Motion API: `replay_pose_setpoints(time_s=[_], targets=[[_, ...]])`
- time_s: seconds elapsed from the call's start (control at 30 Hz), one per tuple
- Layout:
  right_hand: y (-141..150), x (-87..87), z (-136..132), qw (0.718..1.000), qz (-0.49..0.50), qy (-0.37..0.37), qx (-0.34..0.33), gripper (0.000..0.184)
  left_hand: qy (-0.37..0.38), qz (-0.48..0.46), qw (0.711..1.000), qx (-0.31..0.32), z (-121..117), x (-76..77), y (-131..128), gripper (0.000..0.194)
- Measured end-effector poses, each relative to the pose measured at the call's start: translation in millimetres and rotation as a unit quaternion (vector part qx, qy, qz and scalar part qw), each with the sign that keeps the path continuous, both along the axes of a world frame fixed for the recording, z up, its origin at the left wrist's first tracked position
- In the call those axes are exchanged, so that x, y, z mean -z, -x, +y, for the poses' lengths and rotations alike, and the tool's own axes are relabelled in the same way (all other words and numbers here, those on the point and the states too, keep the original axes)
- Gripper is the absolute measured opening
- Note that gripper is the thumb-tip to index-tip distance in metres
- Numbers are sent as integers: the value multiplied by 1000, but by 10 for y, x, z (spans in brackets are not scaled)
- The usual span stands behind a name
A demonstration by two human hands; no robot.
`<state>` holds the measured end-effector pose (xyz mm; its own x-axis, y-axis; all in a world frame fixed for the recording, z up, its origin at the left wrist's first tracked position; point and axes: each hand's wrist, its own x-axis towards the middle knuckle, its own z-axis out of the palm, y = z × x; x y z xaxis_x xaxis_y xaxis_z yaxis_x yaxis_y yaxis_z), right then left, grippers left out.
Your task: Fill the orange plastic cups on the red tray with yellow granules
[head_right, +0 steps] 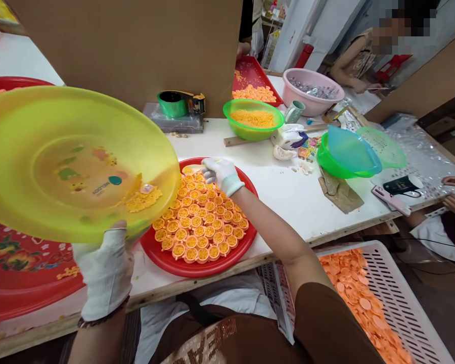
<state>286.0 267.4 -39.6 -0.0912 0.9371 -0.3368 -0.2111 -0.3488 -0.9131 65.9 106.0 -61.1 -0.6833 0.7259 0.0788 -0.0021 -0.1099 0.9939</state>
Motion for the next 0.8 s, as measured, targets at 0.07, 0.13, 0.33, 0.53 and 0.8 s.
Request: replay_pose_setpoints(time_s=[0.07, 0.13, 0.33, 0.53, 0.8], targets=[[-34, 99, 122, 996, -65, -38, 38, 15, 11, 1, 1000, -24, 9, -15, 49, 60], [-35, 238, 219, 986, -140, -74, 56, 15, 9, 10, 1000, -28, 15, -19, 73, 62], [-74, 448, 243, 872, -376, -310, -49, 9, 12, 4, 1000, -23, 4, -41, 52, 55], [-54, 137, -90, 838, -364, -405, -34, 20, -20, 15, 999, 20, -15, -16, -48, 54], [480, 126, -464, 927, -282, -217, -115, 14, -25, 35, 996, 72, -42, 82, -279, 55]])
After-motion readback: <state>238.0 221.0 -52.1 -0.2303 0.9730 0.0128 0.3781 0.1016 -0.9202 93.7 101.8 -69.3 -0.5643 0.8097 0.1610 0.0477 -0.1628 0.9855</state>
